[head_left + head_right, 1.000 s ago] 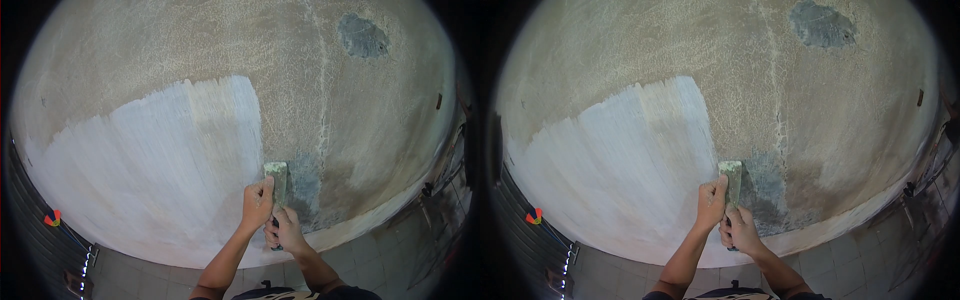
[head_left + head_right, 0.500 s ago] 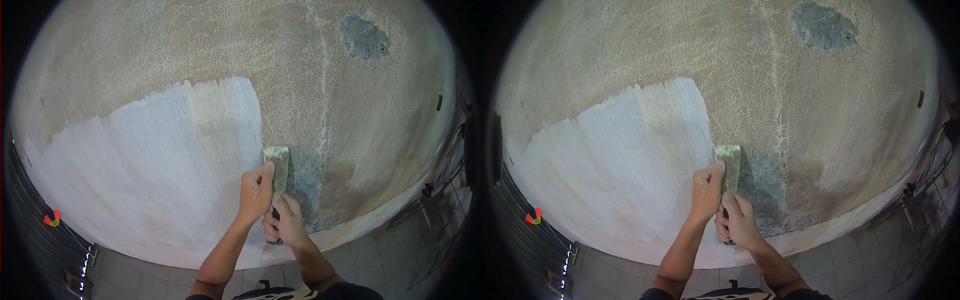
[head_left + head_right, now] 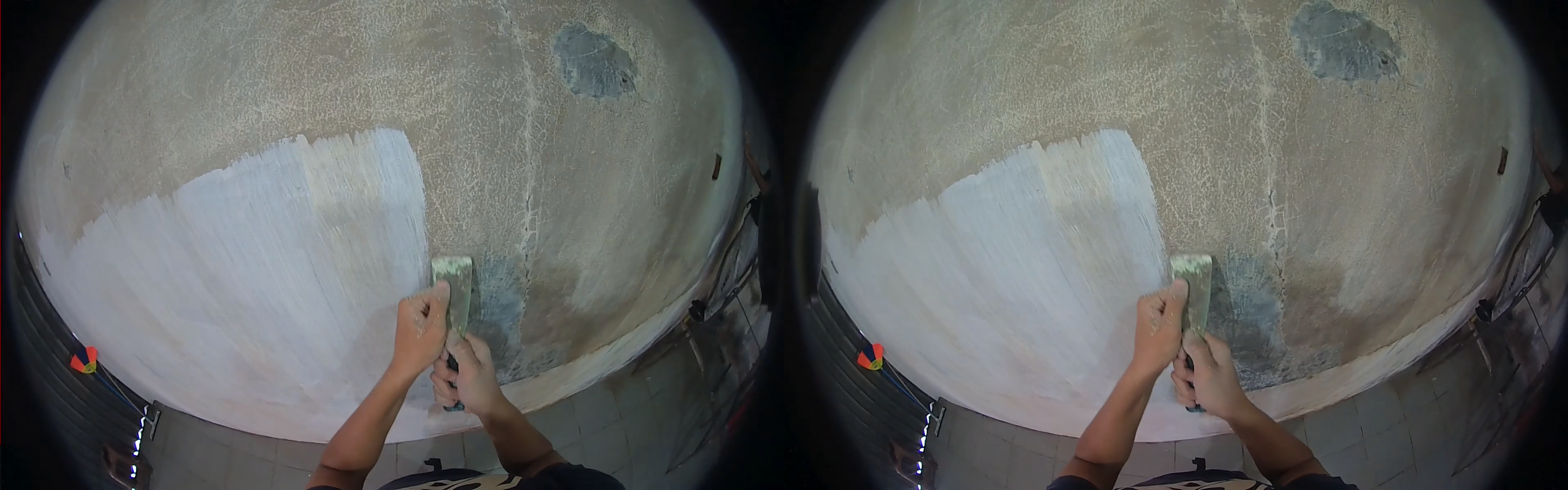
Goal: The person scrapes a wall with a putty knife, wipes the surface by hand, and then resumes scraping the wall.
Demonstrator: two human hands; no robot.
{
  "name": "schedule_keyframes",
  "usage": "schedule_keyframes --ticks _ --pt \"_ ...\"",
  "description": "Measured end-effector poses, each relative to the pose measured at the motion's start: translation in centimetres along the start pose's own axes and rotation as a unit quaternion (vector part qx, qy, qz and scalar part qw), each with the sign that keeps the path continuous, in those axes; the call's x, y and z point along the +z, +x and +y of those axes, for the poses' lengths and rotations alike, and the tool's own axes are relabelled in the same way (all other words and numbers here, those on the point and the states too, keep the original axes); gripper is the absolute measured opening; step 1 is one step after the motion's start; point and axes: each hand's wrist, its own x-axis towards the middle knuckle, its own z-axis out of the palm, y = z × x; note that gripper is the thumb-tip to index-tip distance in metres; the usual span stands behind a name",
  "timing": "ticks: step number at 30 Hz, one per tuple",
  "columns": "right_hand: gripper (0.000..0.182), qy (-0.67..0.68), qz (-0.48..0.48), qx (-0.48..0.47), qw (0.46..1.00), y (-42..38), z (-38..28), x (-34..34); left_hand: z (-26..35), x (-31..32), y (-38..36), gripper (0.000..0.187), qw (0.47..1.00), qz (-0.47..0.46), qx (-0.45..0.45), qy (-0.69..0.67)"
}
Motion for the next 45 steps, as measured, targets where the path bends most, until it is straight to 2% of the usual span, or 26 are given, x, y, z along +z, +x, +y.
schedule_keyframes --ticks 4,6,8,10,14,16,17,19,20,23,25,26,28,32,34,36,38,39,42,44,45 --pt "0.034 0.004 -0.012 0.004 1.0 -0.4 0.2 -0.2 -0.3 0.0 -0.3 0.048 0.999 -0.006 0.021 0.026" --pt "0.035 0.015 -0.028 -0.007 0.999 -0.7 -1.5 1.0 2.3 0.2 0.3 0.049 0.997 -0.012 -0.043 -0.058" --pt "0.034 0.005 -0.017 -0.007 1.0 -0.4 -0.9 0.4 1.8 0.1 0.0 0.049 0.996 -0.022 -0.065 -0.06" --pt "0.034 -0.004 -0.009 -0.01 1.0 -0.3 -0.1 -0.1 0.3 0.1 -0.4 0.048 1.0 -0.004 -0.005 0.006" --pt "0.034 0.003 -0.024 -0.019 1.0 -0.3 -1.0 0.8 0.8 0.1 0.3 0.048 1.0 -0.003 0.002 0.004" --pt "0.034 0.001 -0.024 -0.028 0.999 -0.5 -1.3 1.0 2.8 0.1 0.3 0.048 0.995 -0.015 -0.074 -0.065" --pt "0.033 0.006 -0.019 -0.021 1.0 -0.4 -0.9 0.6 1.8 0.1 0.0 0.048 0.995 -0.015 -0.077 -0.064" --pt "0.033 0.012 -0.017 -0.015 1.0 -0.3 -0.1 -0.1 -0.7 -0.1 -0.3 0.049 0.999 0.007 0.004 0.034" --pt "0.032 -0.002 -0.017 -0.01 1.0 -0.2 0.1 -0.3 -0.5 -0.1 0.0 0.049 0.999 0.007 0.011 0.035" --pt "0.032 -0.011 -0.021 -0.014 1.0 -0.2 -1.1 0.6 1.6 0.1 0.0 0.05 1.0 0.003 -0.023 -0.019" --pt "0.032 -0.007 -0.026 -0.02 0.999 -0.4 -1.4 0.7 3.0 -0.1 0.3 0.049 0.995 -0.006 -0.09 -0.04" --pt "0.032 -0.012 -0.022 -0.02 0.999 -0.2 -1.0 0.3 2.1 0.1 0.1 0.049 0.995 -0.005 -0.09 -0.04" --pt "0.032 -0.017 -0.02 -0.023 0.999 -0.2 0.0 -0.2 -0.6 0.4 -0.2 0.049 0.999 0.024 0.032 -0.002" --pt "0.034 -0.023 -0.017 -0.02 0.999 -0.1 -0.9 0.4 -0.3 0.0 0.3 0.05 0.999 0.017 0.043 0.01" --pt "0.034 -0.01 -0.024 -0.017 1.0 -0.2 -1.2 0.7 2.7 -0.1 0.5 0.049 0.996 -0.004 -0.072 -0.059" --pt "0.034 -0.013 -0.009 -0.026 1.0 0.1 -0.7 0.8 2.4 -0.1 0.0 0.048 0.995 -0.009 -0.083 -0.062" --pt "0.033 -0.02 -0.013 -0.025 0.999 -0.3 0.5 -0.1 -0.5 0.0 -0.2 0.049 0.999 0.017 0.025 0.01" --pt "0.032 -0.027 -0.017 -0.025 0.999 -0.3 0.6 -0.1 -0.3 -0.1 0.1 0.049 0.999 0.016 0.029 0.011" --pt "0.031 -0.021 -0.008 -0.019 1.0 -0.1 -0.8 0.8 1.3 -0.1 0.1 0.049 1.0 0.014 0.017 0.005" --pt "0.031 -0.018 -0.006 -0.018 1.0 -0.3 -1.3 1.1 3.3 -0.2 0.4 0.048 0.994 -0.011 -0.087 -0.067" --pt "0.031 -0.015 -0.008 -0.021 1.0 -0.1 -1.4 1.2 2.7 -0.2 0.4 0.048 0.994 -0.01 -0.085 -0.066"
